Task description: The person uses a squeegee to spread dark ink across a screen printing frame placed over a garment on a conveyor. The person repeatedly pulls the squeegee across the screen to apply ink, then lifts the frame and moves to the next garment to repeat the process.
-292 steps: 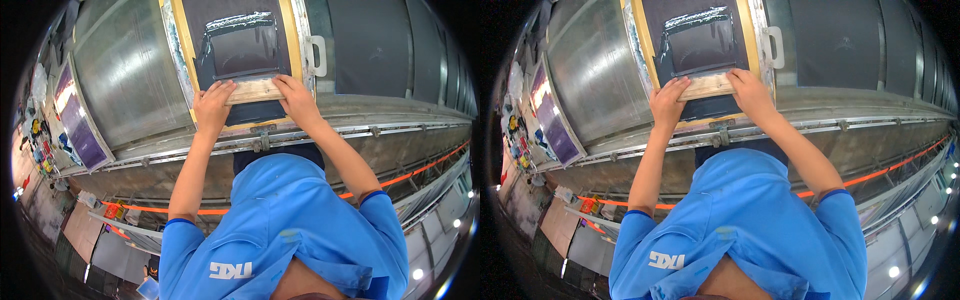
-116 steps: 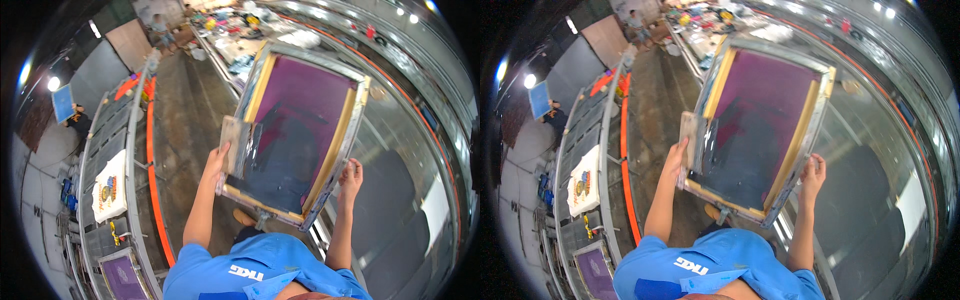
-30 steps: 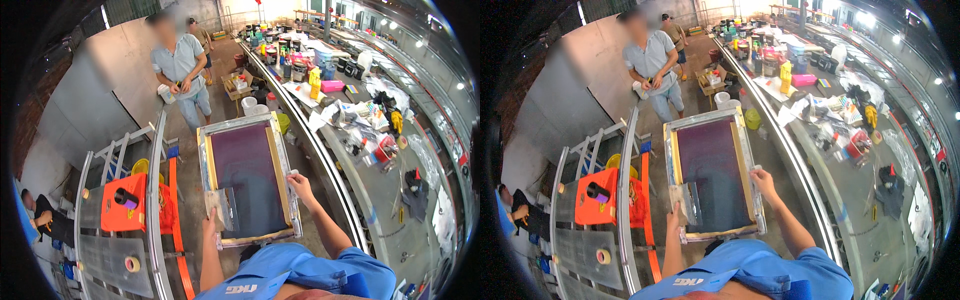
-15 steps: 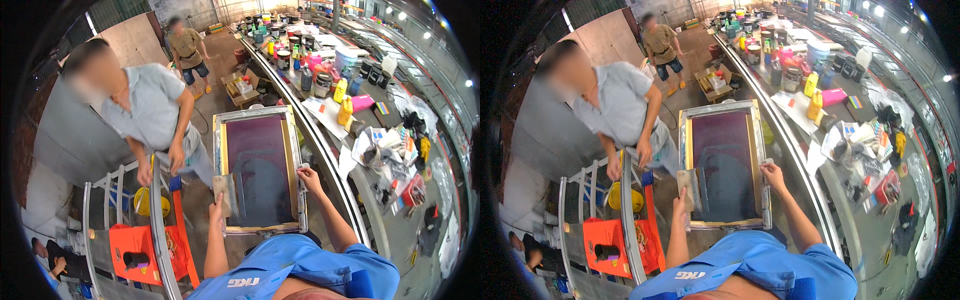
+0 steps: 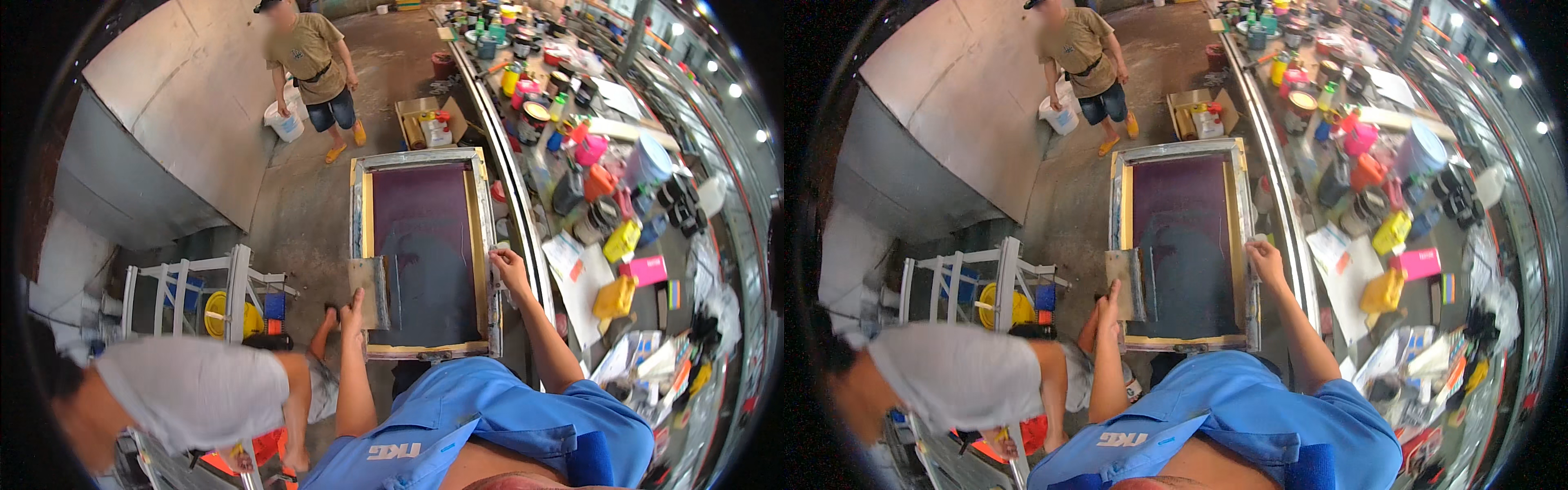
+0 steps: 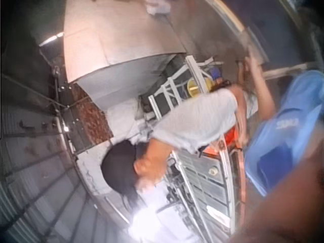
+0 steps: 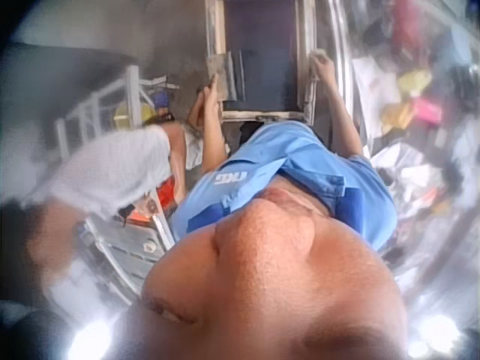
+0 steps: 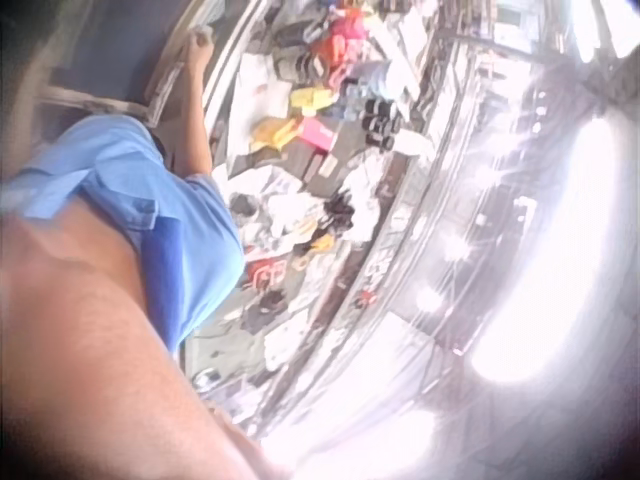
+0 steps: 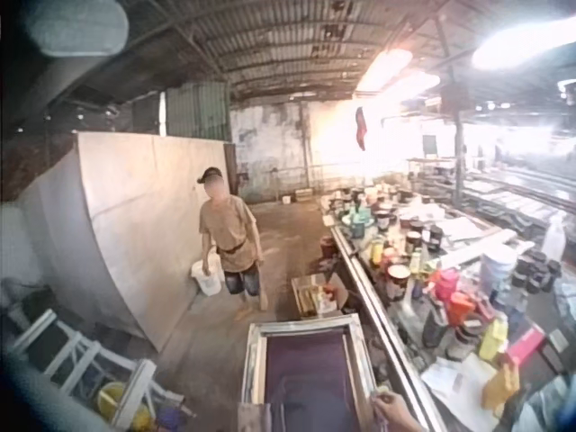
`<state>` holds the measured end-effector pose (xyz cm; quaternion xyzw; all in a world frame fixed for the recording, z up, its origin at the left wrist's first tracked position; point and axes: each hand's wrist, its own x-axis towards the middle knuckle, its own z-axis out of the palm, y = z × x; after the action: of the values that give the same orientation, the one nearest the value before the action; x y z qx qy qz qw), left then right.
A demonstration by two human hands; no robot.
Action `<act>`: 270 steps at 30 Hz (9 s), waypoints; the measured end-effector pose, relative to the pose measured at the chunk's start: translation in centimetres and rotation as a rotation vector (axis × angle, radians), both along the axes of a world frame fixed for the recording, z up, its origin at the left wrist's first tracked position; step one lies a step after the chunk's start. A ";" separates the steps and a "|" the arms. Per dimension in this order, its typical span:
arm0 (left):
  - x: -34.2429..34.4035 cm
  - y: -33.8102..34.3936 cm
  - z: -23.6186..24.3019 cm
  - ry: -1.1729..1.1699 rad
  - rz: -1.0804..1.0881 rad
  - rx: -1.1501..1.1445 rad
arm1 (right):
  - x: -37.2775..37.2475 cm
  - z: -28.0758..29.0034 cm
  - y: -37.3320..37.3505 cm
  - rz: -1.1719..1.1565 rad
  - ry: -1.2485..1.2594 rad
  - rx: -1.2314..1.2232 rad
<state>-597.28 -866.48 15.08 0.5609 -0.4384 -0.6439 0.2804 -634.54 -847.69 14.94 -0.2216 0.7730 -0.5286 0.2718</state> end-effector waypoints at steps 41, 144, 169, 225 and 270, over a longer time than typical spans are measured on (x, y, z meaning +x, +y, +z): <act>-36.7 -89.6 0.1 0.233 0.256 -0.126 | -39.9 1.6 -100.1 -0.027 -0.223 -0.438; -265.1 -201.7 -24.1 -0.092 -1.506 -0.179 | -220.9 -22.3 -190.0 -1.470 0.055 -0.122; -327.4 -170.8 -21.1 0.062 -1.709 -0.044 | -265.0 -23.1 -156.3 -1.767 0.144 -0.305; -323.9 -34.2 -25.4 -0.014 -2.859 0.223 | -247.9 -22.9 -63.6 -2.996 0.285 -0.002; -274.0 70.9 -20.9 -0.016 -2.693 0.370 | -198.8 -19.3 43.9 -2.892 0.197 -0.158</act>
<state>-871.23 -795.57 -5.84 -0.2658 -0.5511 -0.4620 -0.6420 -833.34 -803.75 -4.34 0.6880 0.3009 -0.3586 -0.5545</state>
